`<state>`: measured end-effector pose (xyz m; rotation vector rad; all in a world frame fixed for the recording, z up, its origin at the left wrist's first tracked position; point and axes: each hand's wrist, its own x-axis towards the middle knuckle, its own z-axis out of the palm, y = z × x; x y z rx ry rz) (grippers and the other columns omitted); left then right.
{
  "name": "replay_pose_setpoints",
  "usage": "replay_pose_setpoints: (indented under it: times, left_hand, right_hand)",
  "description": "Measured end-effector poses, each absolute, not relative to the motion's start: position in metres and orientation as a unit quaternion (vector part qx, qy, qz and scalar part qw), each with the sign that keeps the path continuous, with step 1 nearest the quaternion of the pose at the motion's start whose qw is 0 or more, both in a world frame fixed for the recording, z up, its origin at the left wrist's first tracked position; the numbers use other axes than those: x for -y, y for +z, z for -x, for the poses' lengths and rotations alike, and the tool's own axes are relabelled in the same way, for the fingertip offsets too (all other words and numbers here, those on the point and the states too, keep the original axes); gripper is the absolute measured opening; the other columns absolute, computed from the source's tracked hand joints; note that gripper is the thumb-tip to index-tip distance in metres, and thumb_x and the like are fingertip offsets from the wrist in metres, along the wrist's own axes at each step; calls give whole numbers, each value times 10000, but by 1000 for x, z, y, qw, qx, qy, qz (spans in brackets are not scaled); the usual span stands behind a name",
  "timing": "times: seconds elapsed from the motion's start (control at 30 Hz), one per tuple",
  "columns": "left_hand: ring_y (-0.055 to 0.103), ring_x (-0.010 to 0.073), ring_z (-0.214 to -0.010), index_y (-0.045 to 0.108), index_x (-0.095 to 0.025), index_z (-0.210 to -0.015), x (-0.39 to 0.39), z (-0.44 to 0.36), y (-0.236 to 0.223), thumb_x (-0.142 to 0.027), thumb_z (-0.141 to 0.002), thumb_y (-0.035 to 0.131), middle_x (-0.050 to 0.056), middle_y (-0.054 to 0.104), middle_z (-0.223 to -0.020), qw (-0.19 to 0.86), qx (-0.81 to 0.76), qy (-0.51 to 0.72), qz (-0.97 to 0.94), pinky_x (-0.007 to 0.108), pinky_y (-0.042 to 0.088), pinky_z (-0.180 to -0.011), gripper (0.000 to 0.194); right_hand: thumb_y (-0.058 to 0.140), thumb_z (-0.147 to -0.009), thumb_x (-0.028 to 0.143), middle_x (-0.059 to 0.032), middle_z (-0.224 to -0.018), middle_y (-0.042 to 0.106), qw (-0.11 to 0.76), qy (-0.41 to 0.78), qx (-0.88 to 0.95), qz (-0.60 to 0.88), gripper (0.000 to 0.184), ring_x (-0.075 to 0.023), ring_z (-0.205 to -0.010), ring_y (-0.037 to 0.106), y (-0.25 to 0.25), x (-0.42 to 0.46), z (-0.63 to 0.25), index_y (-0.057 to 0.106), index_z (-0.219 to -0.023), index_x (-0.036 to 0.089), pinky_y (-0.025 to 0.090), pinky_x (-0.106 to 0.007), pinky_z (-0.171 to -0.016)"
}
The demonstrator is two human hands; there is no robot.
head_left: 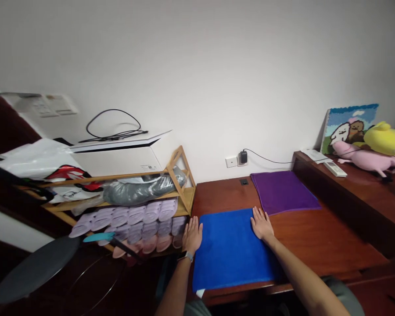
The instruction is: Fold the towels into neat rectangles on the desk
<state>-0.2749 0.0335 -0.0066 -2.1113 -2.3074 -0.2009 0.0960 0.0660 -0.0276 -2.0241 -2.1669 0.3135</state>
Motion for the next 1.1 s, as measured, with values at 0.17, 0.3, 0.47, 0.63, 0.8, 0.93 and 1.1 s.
replay_pose_setpoints:
  times: [0.17,0.3,0.47,0.63,0.8,0.93,1.1]
  left_hand:
    - [323,243,-1570,385,-103,-1613,2,230,1,-396,-1096,164,132,397,-1671,42,678,-129,723,451,263,-1298,634]
    - [258,207,-1593,315,-149,-1649,26,145,2,-481,-1103,144,67,326,-1708,-21,563,-127,817,405,225,-1319,661]
    - [276,229,-1586,327,-168,-1648,37,130,-11,-510,-1095,146,94,338,-1698,-44,589,-108,800,460,250,-1311,675]
    - [292,293,-1578,361,-139,-1632,42,237,-23,-512,-1079,209,136,327,-1690,-11,719,-70,692,531,271,-1282,683]
    - [431,298,-1515,462,-116,-1577,67,304,-12,-415,-1071,245,151,503,-1601,68,738,-108,663,508,360,-1248,627]
    - [527,256,-1447,520,-258,-1544,103,284,4,-452,-1080,332,74,573,-1564,66,643,-158,747,447,443,-1205,536]
    - [645,296,-1308,546,-442,-1493,151,255,-10,-459,-898,741,21,672,-1451,29,523,-123,843,455,561,-1097,626]
  right_hand:
    - [185,-1061,371,-76,-1734,237,98,76,723,680,660,-234,-1617,161,-16,-61,-94,252,-1666,114,73,-457,-1307]
    - [239,-1036,269,-88,-1702,332,151,22,756,637,630,-240,-1606,210,-7,-49,-92,347,-1637,111,72,-468,-1313]
    - [249,-1075,376,-79,-1678,381,174,56,813,553,610,-236,-1577,300,-26,-4,-105,381,-1627,151,223,-459,-1300]
    - [247,-1087,487,-54,-1701,318,131,104,828,535,641,-222,-1589,265,-40,27,-118,324,-1648,187,245,-462,-1300]
    - [313,-1074,407,-71,-1679,385,151,90,820,544,593,-254,-1575,306,-16,32,-114,420,-1609,177,265,-502,-1293]
    - [345,-1067,322,-94,-1501,618,226,54,825,514,473,-253,-1388,561,-4,71,-126,654,-1416,241,428,-453,-1195]
    - [561,-1004,393,-86,-1323,713,256,38,847,465,396,-264,-1182,677,-18,139,-161,651,-1383,321,552,-420,-1041]
